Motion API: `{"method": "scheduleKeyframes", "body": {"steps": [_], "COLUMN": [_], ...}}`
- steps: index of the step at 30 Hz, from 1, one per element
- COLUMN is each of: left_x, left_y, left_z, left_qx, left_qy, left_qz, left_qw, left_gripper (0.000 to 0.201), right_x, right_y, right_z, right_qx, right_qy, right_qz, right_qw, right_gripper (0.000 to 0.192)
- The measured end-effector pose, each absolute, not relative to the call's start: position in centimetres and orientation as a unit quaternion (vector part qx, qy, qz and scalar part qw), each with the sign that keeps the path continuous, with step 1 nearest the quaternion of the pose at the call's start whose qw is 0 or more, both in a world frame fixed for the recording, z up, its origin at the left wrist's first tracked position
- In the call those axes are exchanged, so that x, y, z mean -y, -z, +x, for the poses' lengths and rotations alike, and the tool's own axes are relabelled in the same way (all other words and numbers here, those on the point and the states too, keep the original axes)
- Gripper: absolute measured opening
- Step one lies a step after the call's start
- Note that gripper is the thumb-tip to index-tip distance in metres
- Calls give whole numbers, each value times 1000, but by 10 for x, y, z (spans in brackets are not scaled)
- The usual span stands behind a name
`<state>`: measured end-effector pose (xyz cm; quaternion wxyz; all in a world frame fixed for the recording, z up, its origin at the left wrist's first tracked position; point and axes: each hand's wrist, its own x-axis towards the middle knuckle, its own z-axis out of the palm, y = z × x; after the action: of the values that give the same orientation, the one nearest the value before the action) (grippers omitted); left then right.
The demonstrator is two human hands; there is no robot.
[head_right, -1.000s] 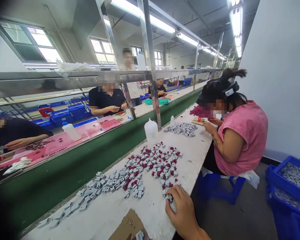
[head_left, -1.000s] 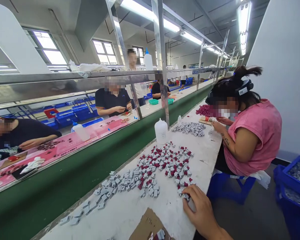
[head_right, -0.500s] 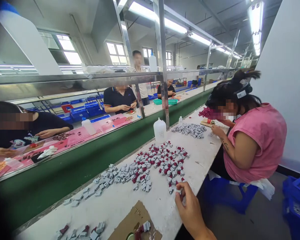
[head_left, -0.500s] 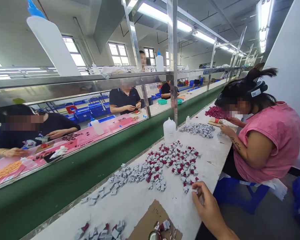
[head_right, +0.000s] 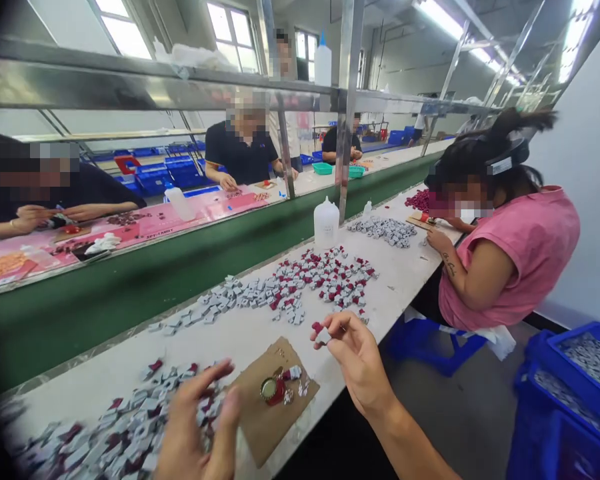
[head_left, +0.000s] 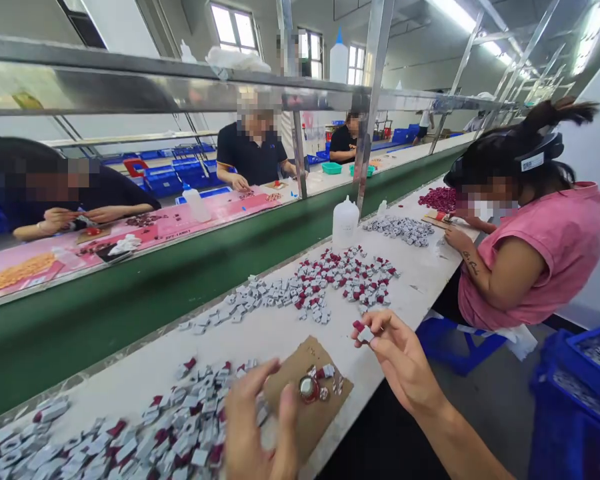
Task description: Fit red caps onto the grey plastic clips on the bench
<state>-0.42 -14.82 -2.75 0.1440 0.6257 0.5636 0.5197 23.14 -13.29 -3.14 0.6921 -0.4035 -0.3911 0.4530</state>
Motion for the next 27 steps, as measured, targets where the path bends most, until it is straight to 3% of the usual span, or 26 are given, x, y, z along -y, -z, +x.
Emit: {"method": "scheduleKeyframes", "body": {"steps": [3,6,14,20,27], "left_x": [150,144,133,129,132], "left_y": [5,-6,-4,8,5], "left_z": [31,42,40,35,26], "left_qx": [-516,-462,-416,-417,-454], "left_qy": [-506,-492,-471,-467,-450], "left_qz": [610,607,633,593,532], "left_qw": [324,420,453,506,554], "left_gripper": [33,36,24,25,22], "right_x": [141,149,161,168,161], "right_y": [13,5,3,12,17], "right_z": [217,210,201,197,199], "right_qx": [392,412,431,452,491], "right_qy": [-482,-480,-475,-451,-425], "right_qz": [-377,-398,-390,-466,-501], "right_qw": [687,665,661,612,572], "right_gripper": [19,21,14,20,14]}}
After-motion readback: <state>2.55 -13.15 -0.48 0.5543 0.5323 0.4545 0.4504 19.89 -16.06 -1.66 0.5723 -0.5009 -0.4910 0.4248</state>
